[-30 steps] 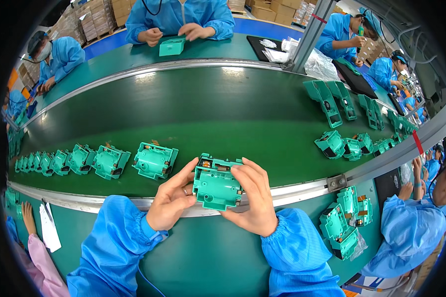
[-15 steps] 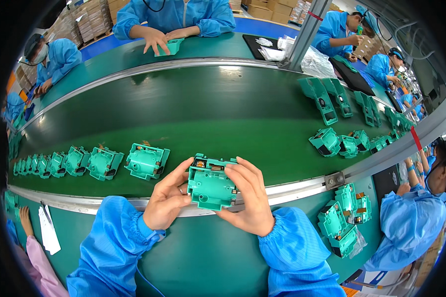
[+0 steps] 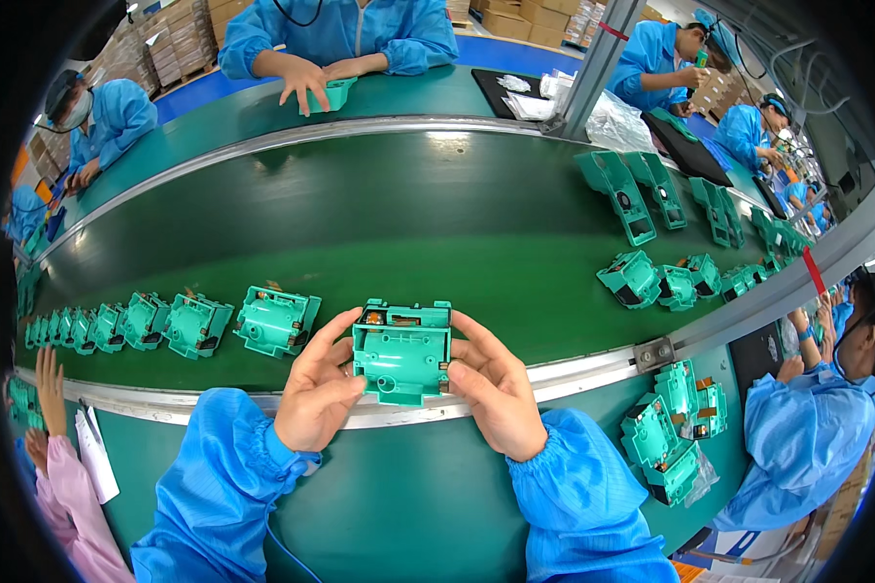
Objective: The person assembles green electronic housing units by hand on a factory production line.
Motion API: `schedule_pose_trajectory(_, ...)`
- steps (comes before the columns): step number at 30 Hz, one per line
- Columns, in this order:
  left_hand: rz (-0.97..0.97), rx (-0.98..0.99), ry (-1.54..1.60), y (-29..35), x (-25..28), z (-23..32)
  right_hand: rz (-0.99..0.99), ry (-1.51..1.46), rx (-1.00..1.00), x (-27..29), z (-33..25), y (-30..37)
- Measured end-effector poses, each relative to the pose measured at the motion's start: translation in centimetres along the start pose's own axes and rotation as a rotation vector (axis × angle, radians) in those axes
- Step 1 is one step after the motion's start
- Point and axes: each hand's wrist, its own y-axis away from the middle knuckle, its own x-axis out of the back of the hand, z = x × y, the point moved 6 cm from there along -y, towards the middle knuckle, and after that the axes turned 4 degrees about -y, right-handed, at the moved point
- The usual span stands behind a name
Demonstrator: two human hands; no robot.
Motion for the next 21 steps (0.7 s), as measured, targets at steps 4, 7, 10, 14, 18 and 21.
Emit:
schedule_pose_trajectory(4, -0.006, 0.015, 0.013, -0.3, 0.2, -0.6, -0.029, -0.229, -0.162, 0.5, 1.1, -0.4)
schedule_pose_trajectory(7, -0.018, 0.020, 0.028, -0.5, 0.1, -0.8, -0.053, -0.304, -0.195, 0.4, 1.2, -0.3)
schedule_pose_trajectory(10, -0.040, 0.016, 0.046, -0.4, -0.4, -0.8, -0.103, -0.323, -0.185, 0.1, 0.8, 0.0)
schedule_pose_trajectory(14, -0.044, 0.010, 0.076, -0.3, 0.3, -1.0, -0.109, -0.298, -0.187, -0.3, 1.1, -0.3)
schedule_pose_trajectory(18, -0.073, -0.053, 0.005, 0.2, -0.5, -0.6, -0.082, -0.292, -0.161, 0.0, 0.9, 0.2)
schedule_pose_trajectory(21, -0.099, -0.054, -0.026, 0.3, -0.8, -0.6, -0.066, -0.311, -0.139, 0.3, 0.7, 0.5)
